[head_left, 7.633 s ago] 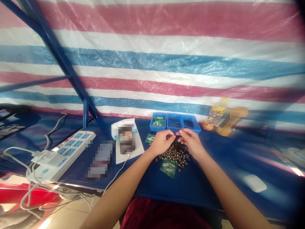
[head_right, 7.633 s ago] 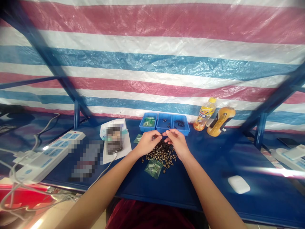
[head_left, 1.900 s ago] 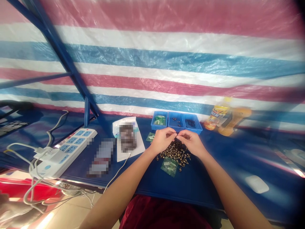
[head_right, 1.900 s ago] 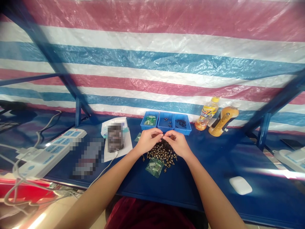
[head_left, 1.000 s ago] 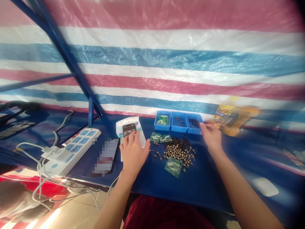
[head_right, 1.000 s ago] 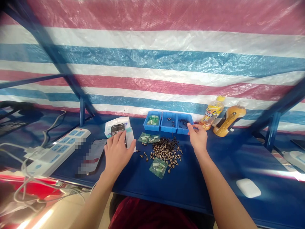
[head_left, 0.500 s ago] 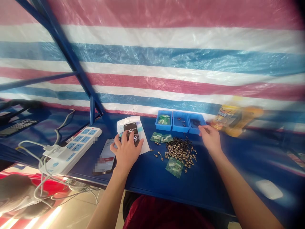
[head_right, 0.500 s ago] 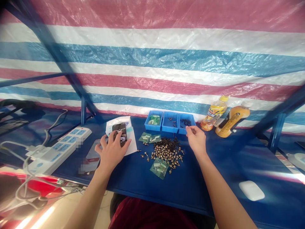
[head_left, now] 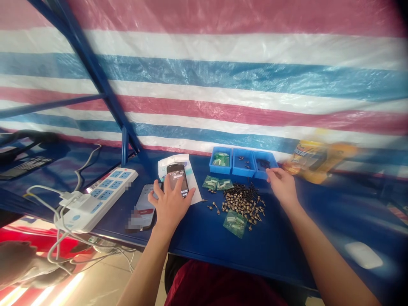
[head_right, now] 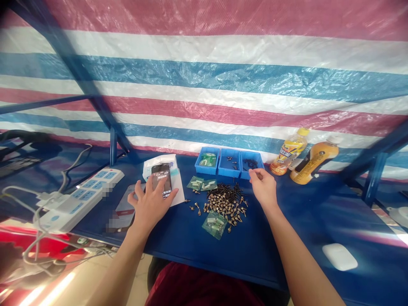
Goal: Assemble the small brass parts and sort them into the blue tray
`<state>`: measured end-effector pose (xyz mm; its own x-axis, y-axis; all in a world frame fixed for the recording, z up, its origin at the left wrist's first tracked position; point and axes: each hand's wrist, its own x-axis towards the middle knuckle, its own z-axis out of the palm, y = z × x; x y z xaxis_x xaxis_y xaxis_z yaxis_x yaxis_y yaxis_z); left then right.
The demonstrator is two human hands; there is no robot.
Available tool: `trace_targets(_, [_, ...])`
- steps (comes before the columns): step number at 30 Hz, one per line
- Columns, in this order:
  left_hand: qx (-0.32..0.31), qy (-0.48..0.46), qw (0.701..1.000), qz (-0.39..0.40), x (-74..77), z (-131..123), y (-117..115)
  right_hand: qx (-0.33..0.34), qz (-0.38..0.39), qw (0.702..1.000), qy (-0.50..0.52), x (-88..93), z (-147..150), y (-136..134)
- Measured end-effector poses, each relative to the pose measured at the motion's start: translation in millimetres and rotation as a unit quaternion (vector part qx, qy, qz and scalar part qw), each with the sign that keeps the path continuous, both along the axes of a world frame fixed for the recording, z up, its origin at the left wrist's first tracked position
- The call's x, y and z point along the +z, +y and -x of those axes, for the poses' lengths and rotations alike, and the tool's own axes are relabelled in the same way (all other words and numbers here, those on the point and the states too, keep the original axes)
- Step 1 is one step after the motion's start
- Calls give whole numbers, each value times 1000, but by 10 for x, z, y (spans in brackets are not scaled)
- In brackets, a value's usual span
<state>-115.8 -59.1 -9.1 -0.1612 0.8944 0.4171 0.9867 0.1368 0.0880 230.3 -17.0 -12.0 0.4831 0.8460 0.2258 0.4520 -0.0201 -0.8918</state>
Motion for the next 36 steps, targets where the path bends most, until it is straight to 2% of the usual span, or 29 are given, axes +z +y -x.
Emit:
trace_targets(13, [-21,-6,1000,16,-4,26,-14,4,4,1000,1,-7,4,-8])
trace_targets(23, [-22,-26,999,6,62,-11,-15,13,1,1000,-8,-1,15,-18])
trace_targets(29, [-9,-8,1000,-23,150,149,-280,8,9,1000,-4,15,15,-17])
trace_targets(33, [-11,31,999,-19,134,335,-482,22,7,1000,-14,15,26,-16])
trace_targets(36, [-9,46,999,-16,111,416,-537,33,-3,999,-20,7,37,-9])
